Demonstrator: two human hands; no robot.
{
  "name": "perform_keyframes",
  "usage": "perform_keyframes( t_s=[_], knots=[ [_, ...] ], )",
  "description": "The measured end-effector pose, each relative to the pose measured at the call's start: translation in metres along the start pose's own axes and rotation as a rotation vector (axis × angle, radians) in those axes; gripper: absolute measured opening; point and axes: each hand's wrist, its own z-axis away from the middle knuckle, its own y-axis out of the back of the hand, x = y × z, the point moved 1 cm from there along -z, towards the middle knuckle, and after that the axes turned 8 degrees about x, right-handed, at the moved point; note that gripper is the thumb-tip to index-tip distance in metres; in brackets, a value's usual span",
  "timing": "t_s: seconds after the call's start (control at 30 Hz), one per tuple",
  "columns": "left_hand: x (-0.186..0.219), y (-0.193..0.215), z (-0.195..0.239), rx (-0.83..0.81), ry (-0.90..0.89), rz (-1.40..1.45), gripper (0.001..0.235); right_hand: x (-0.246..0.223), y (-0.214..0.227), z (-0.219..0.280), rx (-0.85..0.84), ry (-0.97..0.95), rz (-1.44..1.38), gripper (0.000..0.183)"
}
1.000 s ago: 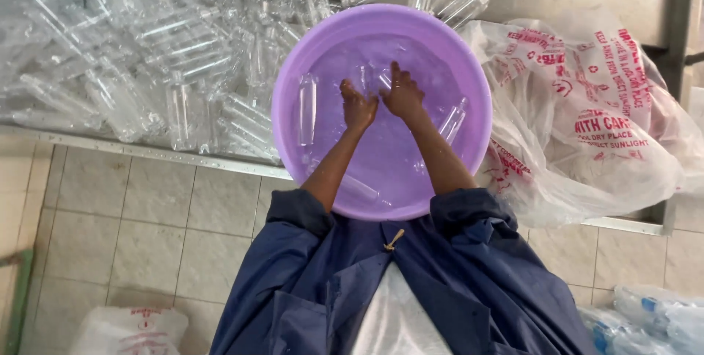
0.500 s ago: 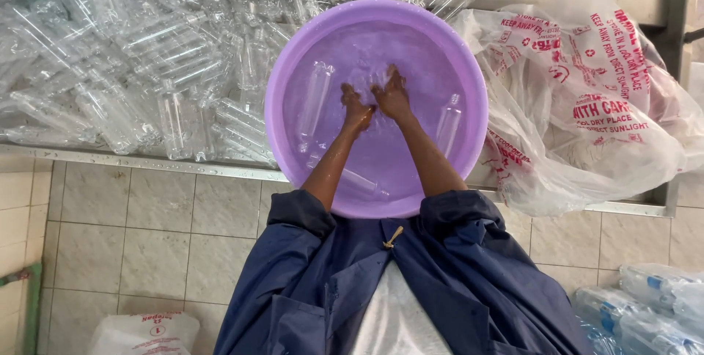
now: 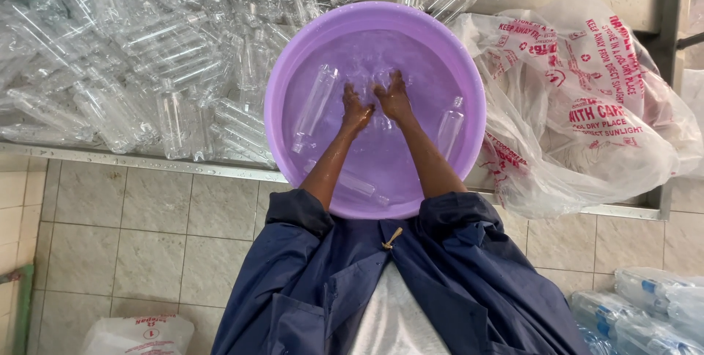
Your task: The person washes clear plastic cups in a purple basin filled with water. They repeatedly pick up cups, rinse them by hand, and place them into a white plastic bag on the counter. The person also transfers additional cups from the bag into the basin to continue washing.
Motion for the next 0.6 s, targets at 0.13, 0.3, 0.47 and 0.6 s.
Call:
perform_keyframes(
  t_s=[0.13, 0.3, 0.47, 0.6],
  knots=[
    [0.019, 0.012, -0.022, -0.007, -0.043, 0.087, 0.144, -0.046, 0.048, 0.034, 0.107, 0.127, -0.231, 0.100],
    [0.244, 0.117, -0.067, -0.169, 0.257, 0.480, 0.124, -0.137, 0.150, 0.051, -0.196, 0.425, -1.211, 0.102],
    [0.224, 0.138, -0.053, -0.214, -0.114, 0.323, 0.145, -0.116, 0.145, 0.077, 0.040, 0.621, -0.507, 0.105],
    [0.232, 0.127, -0.049, -0.176, -0.065, 0.391, 0.135, -0.120, 0.145, 0.074, -0.086, 0.527, -0.821, 0.097]
  ],
)
